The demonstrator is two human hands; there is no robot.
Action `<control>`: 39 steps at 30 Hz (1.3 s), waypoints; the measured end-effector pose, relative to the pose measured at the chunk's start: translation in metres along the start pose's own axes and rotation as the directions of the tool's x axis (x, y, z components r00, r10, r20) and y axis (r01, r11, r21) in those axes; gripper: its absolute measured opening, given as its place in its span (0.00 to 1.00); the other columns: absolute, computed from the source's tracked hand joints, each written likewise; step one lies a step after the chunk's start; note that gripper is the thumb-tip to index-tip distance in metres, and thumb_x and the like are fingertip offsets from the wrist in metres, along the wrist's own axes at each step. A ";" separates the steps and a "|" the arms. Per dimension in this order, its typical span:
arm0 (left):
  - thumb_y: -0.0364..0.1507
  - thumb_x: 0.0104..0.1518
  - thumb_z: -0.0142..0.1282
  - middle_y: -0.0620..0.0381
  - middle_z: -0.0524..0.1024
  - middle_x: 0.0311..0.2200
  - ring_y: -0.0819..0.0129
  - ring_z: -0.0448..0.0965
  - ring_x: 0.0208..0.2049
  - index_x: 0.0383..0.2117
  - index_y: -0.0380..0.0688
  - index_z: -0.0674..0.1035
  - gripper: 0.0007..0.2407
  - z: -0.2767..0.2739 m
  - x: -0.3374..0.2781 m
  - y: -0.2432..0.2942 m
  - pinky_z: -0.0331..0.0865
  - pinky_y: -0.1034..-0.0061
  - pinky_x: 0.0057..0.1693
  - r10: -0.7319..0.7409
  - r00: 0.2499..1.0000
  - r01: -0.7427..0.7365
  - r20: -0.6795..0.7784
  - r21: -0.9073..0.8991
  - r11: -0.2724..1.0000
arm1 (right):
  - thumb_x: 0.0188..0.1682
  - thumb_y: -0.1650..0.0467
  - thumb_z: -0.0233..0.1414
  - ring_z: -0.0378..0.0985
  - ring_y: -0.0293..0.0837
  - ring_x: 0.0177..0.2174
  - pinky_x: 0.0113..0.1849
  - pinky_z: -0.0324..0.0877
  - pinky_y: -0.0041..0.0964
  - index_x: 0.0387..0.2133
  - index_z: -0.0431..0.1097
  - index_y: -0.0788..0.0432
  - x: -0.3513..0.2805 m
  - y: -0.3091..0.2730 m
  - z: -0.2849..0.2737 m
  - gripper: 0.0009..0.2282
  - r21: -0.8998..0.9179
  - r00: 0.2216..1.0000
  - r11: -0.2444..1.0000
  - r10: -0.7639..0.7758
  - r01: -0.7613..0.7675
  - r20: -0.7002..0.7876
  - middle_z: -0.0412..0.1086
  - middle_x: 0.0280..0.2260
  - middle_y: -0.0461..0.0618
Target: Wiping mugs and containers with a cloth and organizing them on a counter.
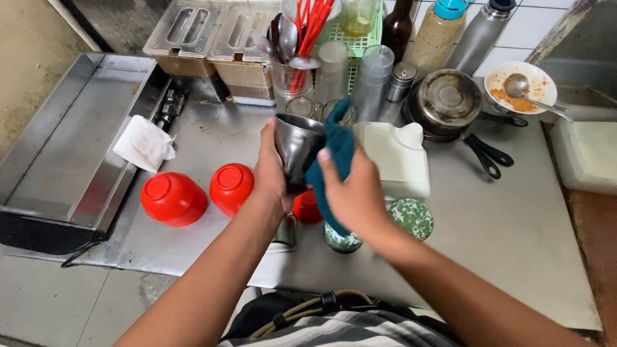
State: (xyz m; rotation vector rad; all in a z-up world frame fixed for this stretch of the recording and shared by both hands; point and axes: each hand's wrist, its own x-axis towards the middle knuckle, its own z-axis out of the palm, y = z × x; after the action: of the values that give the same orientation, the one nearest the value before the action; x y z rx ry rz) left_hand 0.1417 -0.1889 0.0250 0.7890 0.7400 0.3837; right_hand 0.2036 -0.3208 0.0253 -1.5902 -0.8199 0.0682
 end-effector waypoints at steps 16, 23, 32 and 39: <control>0.47 0.44 0.65 0.49 0.81 0.28 0.64 0.83 0.29 0.34 0.39 0.72 0.24 -0.024 -0.033 -0.001 0.76 0.69 0.40 0.571 0.819 -0.352 -0.062 0.731 0.584 | 0.55 0.65 0.51 0.75 0.36 0.29 0.32 0.73 0.36 0.47 0.76 0.60 0.007 -0.046 0.010 0.14 0.230 0.818 0.799 0.475 -0.556 0.325 0.77 0.31 0.43; 0.48 0.46 0.66 0.47 0.82 0.32 0.61 0.82 0.36 0.30 0.36 0.77 0.24 -0.023 -0.024 0.022 0.74 0.70 0.47 0.487 0.844 -0.209 -0.225 0.699 0.684 | 0.54 0.64 0.52 0.73 0.35 0.27 0.31 0.73 0.36 0.40 0.72 0.60 -0.009 -0.029 -0.004 0.11 0.081 0.919 0.958 0.239 -0.277 0.315 0.74 0.28 0.44; 0.55 0.52 0.44 0.50 0.80 0.40 0.53 0.79 0.41 0.42 0.51 0.79 0.25 -0.054 -0.001 0.035 0.73 0.48 0.43 -0.521 0.829 0.493 0.205 0.174 0.852 | 0.52 0.65 0.55 0.77 0.36 0.31 0.37 0.75 0.37 0.41 0.71 0.64 0.008 -0.052 -0.008 0.13 -0.015 0.884 0.999 0.048 -0.046 0.465 0.77 0.31 0.48; 0.61 0.52 0.34 0.45 0.76 0.45 0.43 0.78 0.44 0.57 0.54 0.72 0.33 -0.044 -0.020 0.026 0.74 0.46 0.49 -0.367 0.924 0.302 0.105 0.386 0.872 | 0.54 0.65 0.58 0.77 0.40 0.30 0.35 0.73 0.40 0.38 0.73 0.67 0.026 -0.029 0.012 0.13 -0.185 0.998 0.981 -0.069 0.066 -0.012 0.77 0.30 0.53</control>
State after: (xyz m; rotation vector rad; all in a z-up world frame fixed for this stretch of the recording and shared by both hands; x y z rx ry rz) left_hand 0.0950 -0.1607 0.0329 1.0070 0.7752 -0.1464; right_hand 0.2038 -0.2977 0.0596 -1.7327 -0.8859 -0.0730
